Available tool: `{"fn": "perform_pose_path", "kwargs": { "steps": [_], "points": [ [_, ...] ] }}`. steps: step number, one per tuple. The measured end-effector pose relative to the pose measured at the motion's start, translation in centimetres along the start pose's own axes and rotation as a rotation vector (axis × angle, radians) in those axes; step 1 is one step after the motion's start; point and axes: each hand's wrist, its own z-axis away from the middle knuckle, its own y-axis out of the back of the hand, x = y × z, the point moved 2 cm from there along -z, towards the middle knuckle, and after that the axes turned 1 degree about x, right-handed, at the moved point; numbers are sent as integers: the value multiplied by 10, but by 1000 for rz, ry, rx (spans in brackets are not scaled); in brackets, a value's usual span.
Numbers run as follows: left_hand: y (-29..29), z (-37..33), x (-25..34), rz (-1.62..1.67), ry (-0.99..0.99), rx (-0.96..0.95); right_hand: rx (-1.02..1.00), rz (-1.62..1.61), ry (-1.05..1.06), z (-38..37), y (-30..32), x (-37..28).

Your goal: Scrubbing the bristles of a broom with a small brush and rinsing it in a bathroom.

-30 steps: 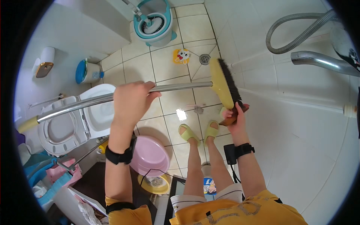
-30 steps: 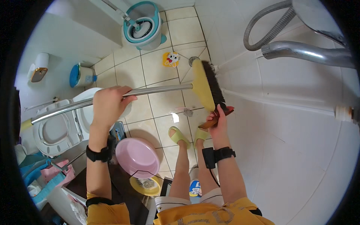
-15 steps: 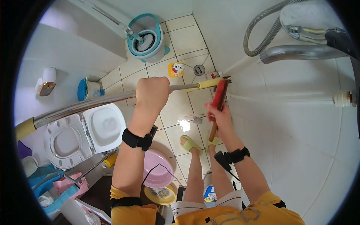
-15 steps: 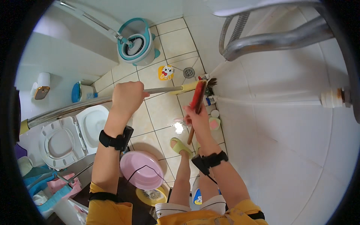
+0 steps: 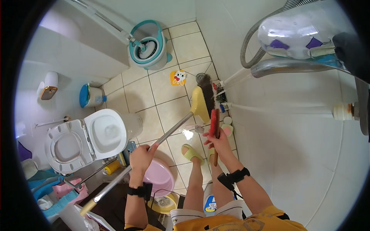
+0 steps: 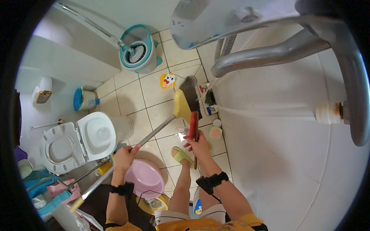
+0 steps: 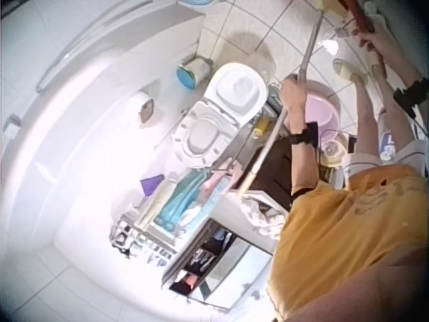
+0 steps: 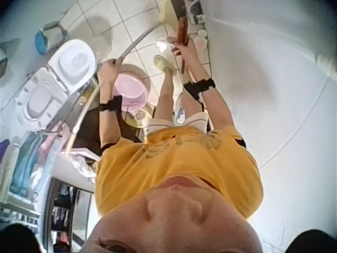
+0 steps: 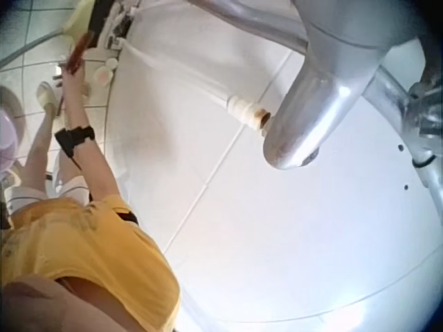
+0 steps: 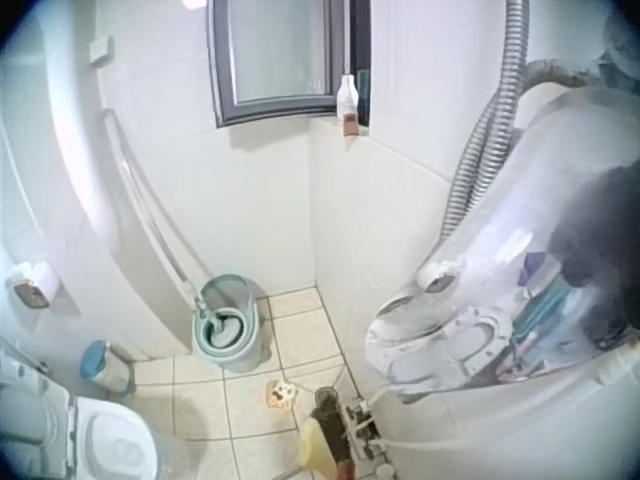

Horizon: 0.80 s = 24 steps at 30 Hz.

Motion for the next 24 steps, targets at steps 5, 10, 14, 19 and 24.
{"fn": "perform_pose_path", "kwargs": {
  "steps": [5,10,14,19,24],
  "points": [
    [-10,-17,1,240,-42,145,-9,82,12,5,2,31],
    [-32,-59,65,662,-171,148,-177,24,97,18,-48,40],
    [-55,-79,115,834,-171,94,-190,67,147,35,-75,31],
    [-56,-95,152,1066,-225,1,-123,-147,-40,43,-66,41],
    [-32,-108,177,1377,-228,-135,-202,116,-19,68,-56,36]
  ]
}}
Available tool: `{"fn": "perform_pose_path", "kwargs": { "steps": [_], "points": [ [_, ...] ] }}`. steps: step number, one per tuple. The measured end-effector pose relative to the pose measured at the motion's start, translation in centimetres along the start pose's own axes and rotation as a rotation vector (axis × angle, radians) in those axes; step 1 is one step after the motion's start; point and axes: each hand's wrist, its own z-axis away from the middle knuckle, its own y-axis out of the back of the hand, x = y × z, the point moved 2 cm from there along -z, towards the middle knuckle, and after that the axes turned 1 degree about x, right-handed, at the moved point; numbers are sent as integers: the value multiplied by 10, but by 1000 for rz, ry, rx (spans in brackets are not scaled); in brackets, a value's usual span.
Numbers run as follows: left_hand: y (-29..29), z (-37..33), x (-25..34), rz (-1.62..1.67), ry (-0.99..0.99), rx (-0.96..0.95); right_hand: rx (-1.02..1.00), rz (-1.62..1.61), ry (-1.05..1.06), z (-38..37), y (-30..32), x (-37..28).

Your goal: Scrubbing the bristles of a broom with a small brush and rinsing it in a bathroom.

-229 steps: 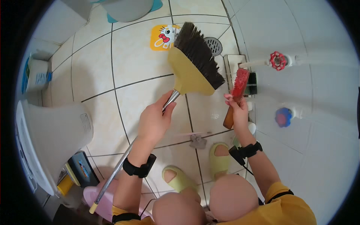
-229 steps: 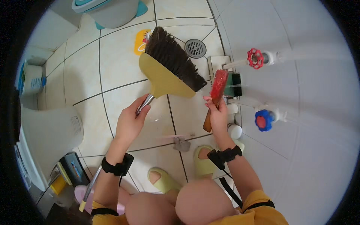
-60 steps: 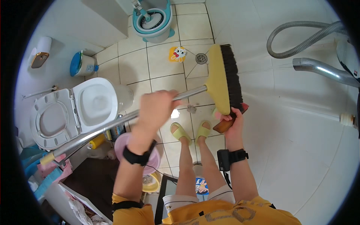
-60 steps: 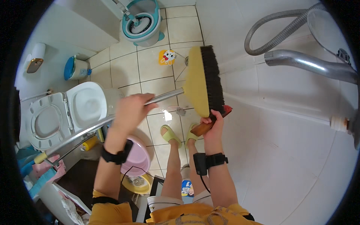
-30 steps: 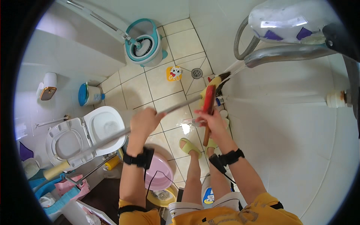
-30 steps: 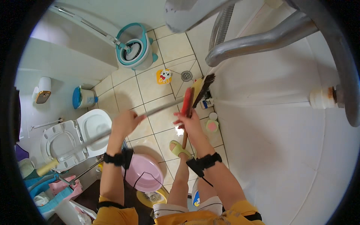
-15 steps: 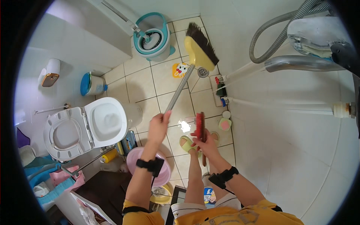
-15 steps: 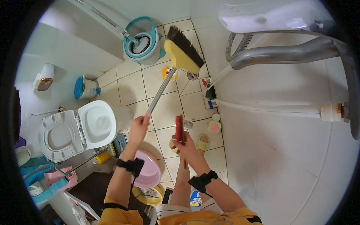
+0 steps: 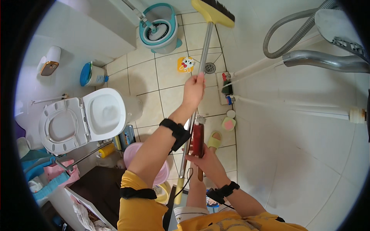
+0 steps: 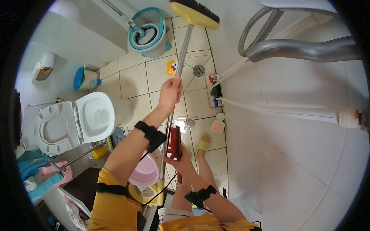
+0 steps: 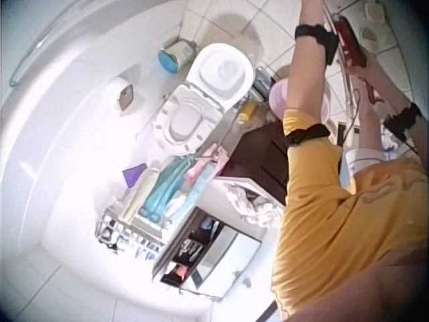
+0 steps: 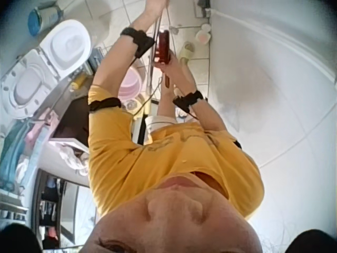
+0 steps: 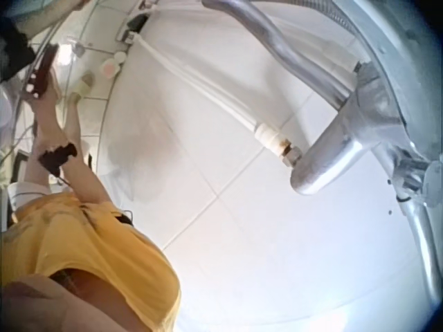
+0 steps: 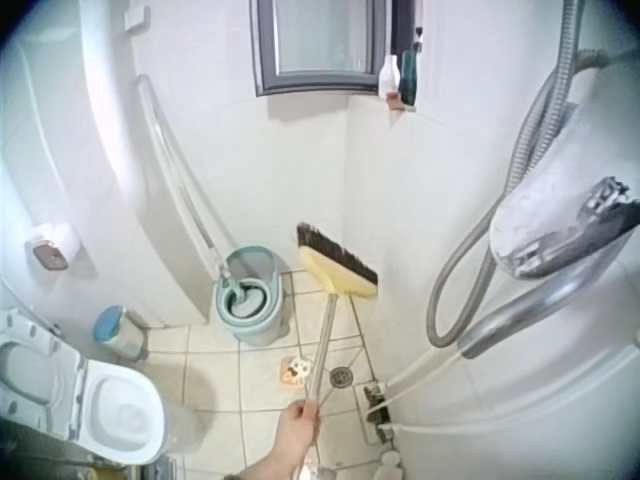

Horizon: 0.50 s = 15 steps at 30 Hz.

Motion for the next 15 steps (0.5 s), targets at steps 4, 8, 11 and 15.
{"fn": "perform_pose_path", "kwargs": {
  "steps": [4,8,11,15],
  "points": [
    [-1,-23,24,232,-93,-69,43,-35,127,13,6,24],
    [-10,-24,35,311,-31,-182,362,344,142,4,49,26],
    [-26,-10,23,327,24,-231,481,190,218,-5,77,46],
    [-30,15,-7,384,103,-277,400,125,186,-9,77,27]
  ]
}}
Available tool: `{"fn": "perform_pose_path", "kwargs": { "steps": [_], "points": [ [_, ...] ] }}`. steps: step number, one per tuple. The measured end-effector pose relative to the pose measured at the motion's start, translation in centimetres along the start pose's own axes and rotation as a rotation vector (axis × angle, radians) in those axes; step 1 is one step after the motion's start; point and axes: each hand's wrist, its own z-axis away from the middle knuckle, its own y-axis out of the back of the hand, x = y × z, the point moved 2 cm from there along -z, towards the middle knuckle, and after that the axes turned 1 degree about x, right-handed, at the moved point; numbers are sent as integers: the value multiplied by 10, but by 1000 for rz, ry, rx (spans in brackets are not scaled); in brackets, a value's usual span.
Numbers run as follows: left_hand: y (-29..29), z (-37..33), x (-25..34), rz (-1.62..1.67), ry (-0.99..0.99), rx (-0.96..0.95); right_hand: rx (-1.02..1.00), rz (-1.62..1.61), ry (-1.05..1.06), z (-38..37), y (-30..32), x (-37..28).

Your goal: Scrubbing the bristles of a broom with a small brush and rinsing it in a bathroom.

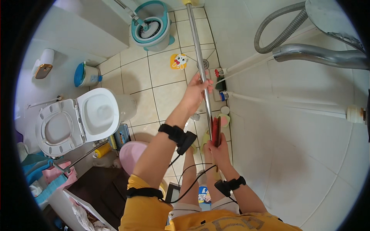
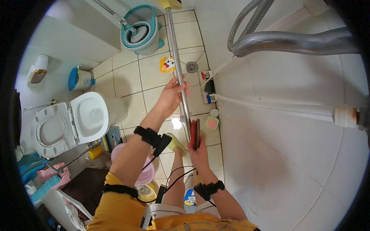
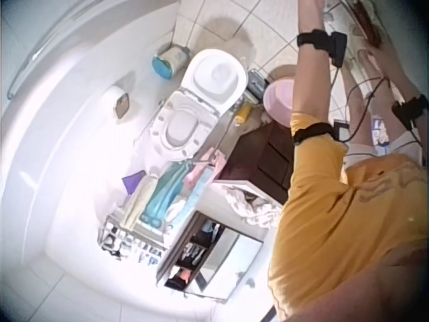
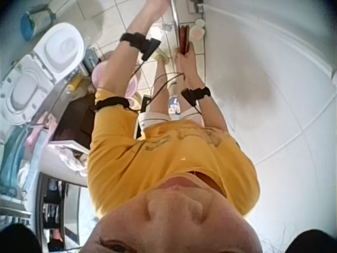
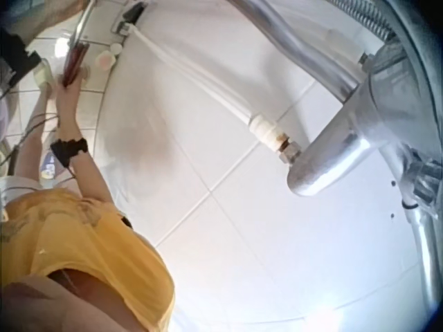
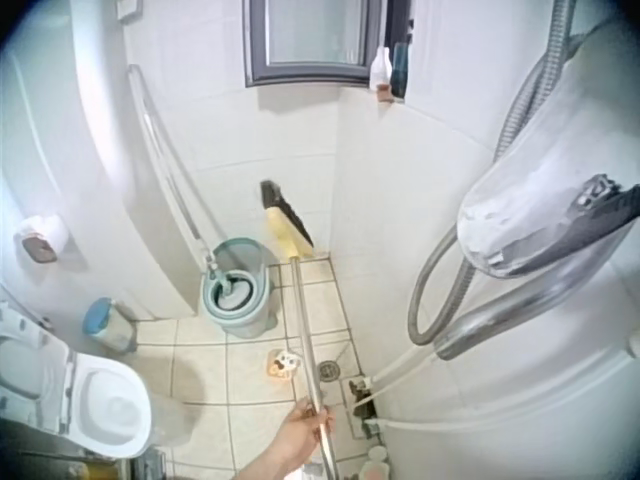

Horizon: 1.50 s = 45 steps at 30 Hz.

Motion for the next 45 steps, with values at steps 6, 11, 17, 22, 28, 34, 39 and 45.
{"fn": "perform_pose_path", "kwargs": {
  "steps": [6,11,17,22,28,34,39,45],
  "points": [
    [20,40,-18,-251,18,-143,-367,-329,-240,-31,-13,-27],
    [63,126,-15,-654,-78,110,-538,-449,-309,-68,-46,-61],
    [103,226,-16,-503,-83,381,-599,-637,-218,-126,-79,-105],
    [125,219,-27,-525,-106,378,-606,-1014,-509,-153,-76,-106],
    [58,97,-21,-194,8,120,-581,-1123,-689,-151,-28,-116],
    [-68,9,-22,318,238,-164,-312,-547,-255,-156,45,-189],
    [-103,-34,-29,839,217,-80,-178,-495,-173,-154,33,-212],
    [-106,-69,-27,767,205,-321,-420,-463,-225,-158,50,-212]
  ]
}}
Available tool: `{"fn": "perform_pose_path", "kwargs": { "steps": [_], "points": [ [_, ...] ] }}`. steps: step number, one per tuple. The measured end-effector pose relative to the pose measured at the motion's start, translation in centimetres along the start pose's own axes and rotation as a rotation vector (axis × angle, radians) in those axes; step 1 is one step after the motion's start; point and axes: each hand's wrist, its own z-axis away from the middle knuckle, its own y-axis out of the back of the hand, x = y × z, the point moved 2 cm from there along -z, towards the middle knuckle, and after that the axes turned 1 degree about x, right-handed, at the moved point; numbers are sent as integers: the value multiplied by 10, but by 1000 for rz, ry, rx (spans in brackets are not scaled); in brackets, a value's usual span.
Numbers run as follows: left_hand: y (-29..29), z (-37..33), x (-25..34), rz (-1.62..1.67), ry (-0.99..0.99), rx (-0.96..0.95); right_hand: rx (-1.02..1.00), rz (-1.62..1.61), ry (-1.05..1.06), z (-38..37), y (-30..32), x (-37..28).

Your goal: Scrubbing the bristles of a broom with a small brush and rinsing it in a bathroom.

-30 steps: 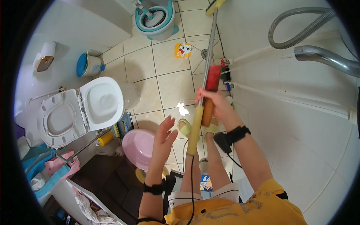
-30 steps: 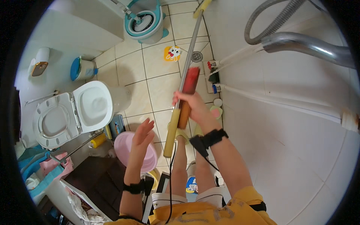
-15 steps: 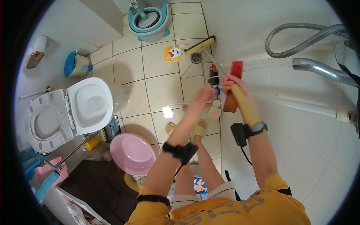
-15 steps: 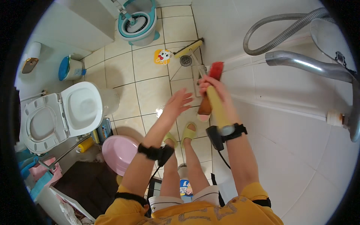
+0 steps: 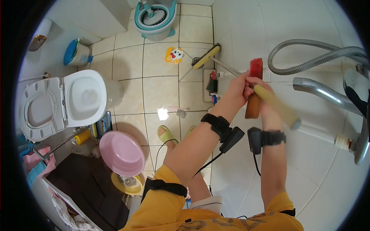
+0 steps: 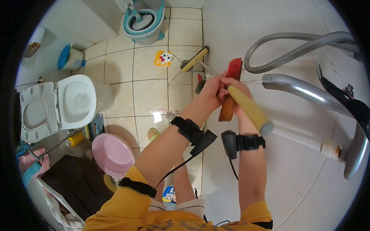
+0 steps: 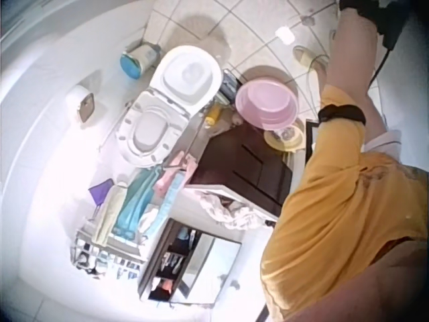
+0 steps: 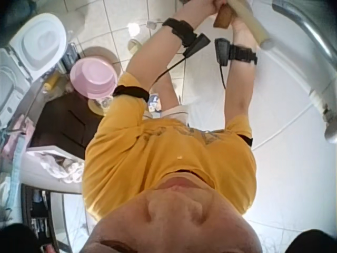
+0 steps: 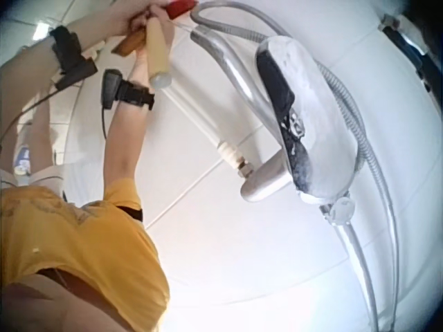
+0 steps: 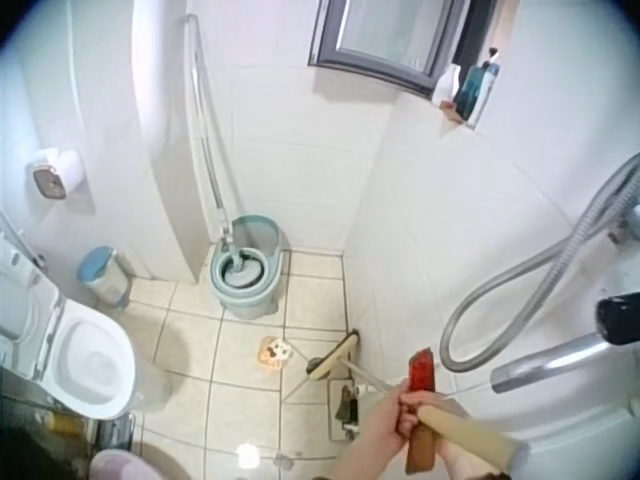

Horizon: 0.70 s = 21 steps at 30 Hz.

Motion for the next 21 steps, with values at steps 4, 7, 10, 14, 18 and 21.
{"fn": "perform_pose_path", "kwargs": {
  "steps": [4,7,10,14,18,21],
  "points": [
    [-22,8,-19,-202,198,173,33,358,381,64,-1,14],
    [14,2,-24,74,17,614,156,356,106,96,-33,37],
    [54,2,-21,38,142,572,305,258,-12,129,-38,71],
    [49,-7,-19,-121,118,505,339,343,-107,187,-27,94],
    [45,-28,21,-210,5,442,301,458,-158,243,-25,109],
    [28,-46,58,-325,-93,480,254,469,-236,283,-14,112]
  ]
}}
